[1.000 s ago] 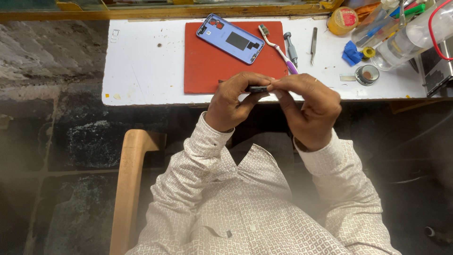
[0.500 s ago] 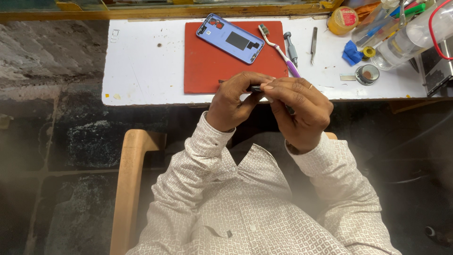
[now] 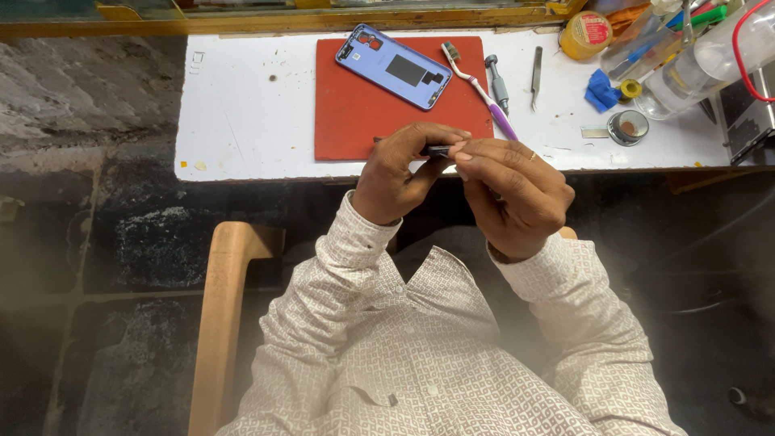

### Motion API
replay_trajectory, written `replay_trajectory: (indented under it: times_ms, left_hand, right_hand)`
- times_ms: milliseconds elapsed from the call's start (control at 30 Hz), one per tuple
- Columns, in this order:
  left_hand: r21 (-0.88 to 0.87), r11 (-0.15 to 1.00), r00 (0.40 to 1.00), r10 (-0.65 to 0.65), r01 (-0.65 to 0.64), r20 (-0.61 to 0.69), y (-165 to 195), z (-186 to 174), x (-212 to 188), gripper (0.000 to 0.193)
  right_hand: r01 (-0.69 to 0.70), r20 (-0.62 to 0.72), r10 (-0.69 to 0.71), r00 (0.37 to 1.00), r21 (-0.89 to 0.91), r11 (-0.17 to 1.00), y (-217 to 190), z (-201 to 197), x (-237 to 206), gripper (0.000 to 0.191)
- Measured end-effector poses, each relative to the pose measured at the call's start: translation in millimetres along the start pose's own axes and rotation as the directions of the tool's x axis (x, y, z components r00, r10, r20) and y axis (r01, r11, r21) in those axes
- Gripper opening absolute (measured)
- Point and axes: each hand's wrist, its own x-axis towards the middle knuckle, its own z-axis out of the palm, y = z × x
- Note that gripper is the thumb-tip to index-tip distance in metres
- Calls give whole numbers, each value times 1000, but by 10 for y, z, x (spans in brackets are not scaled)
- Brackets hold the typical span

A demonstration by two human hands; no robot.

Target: The person holds a disassembled smartphone back cover and scrubs its inner edges with a toothbrush. They then set the cover on the mat, pick up the phone body, pry along its edge by hand, and finally use a screwdriver on the phone body.

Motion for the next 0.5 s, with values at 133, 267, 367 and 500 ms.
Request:
replay_trajectory:
  times_ms: [133,267,367,500]
  left_hand:
    - [11,1000,1000,-28,28,4,-2,15,-7,35]
    - [4,1000,1000,-12,12,4,-4,9,-2,34]
    - [-11,1000,1000,-23,23,4,-1,4,-4,34]
    - [-8,1000,1000,-27,27,1,1,7,-9,34]
  right_hand:
    - [-5,9,6,1000,-33,999,4,36,-14,27]
    - [14,-2,-14,1000,-8,1000,21,39,-13,27]
    - [17,6,-17,1000,-37,999,17,44,-19,27]
    - [22,19,-21,1000,-73,997,17,39,-19,27]
